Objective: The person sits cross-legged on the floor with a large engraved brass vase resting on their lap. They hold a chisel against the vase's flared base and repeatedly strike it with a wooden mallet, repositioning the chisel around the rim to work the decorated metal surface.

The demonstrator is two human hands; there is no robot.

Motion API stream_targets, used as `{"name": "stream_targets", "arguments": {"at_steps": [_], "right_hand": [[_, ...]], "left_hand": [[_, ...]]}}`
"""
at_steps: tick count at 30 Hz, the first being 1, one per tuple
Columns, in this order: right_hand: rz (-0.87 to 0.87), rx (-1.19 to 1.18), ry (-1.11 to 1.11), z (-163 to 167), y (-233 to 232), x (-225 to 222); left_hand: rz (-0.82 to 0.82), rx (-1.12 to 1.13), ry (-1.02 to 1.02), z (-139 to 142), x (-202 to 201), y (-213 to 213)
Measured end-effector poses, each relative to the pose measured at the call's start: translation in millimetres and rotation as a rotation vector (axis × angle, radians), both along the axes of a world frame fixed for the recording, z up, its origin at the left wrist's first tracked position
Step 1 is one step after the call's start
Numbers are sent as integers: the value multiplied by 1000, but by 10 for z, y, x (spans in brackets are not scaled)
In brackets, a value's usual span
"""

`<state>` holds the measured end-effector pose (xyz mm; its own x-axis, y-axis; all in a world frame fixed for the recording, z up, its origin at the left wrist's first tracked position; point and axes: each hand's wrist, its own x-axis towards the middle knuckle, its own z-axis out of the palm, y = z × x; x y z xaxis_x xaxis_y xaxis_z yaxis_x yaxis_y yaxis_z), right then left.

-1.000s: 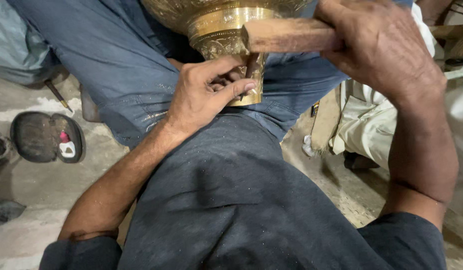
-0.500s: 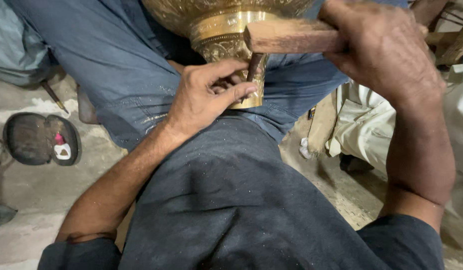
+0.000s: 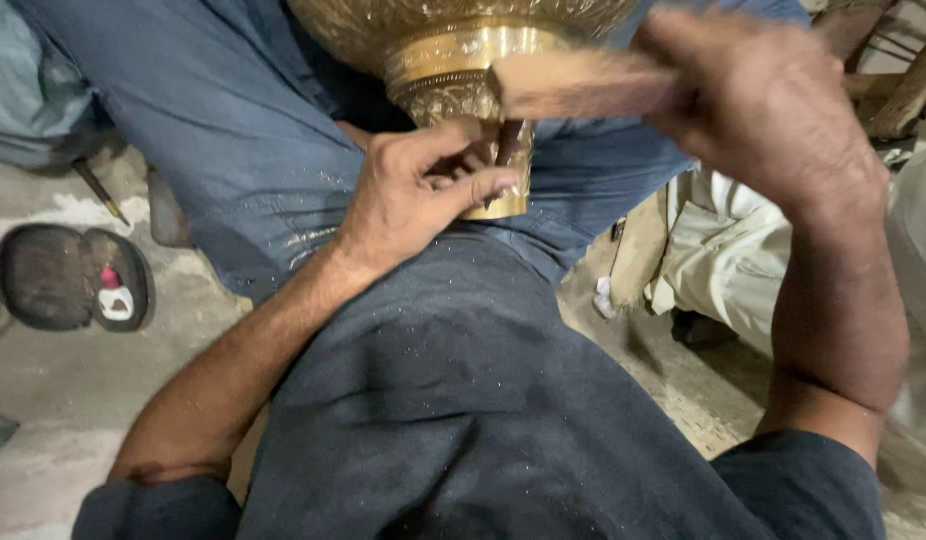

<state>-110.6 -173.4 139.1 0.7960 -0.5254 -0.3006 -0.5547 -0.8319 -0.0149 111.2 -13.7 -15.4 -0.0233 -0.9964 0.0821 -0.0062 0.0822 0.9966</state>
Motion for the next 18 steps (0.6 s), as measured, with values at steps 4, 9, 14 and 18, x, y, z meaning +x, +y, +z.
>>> {"name": "stream_targets", "arguments": {"at_steps": [4, 9, 14, 18], "right_hand": [[-165, 66, -163, 25, 61, 115], [-329, 261, -233, 64, 81, 236], [2, 50, -25, 106, 96, 268], [-110, 199, -243, 118, 108, 309]], "left_hand": [[2, -53, -20, -2, 40, 14], [-22, 31, 10, 16, 96, 44], [-28, -6, 13, 22, 185, 80], [12, -50, 22, 24, 240, 107]]}}
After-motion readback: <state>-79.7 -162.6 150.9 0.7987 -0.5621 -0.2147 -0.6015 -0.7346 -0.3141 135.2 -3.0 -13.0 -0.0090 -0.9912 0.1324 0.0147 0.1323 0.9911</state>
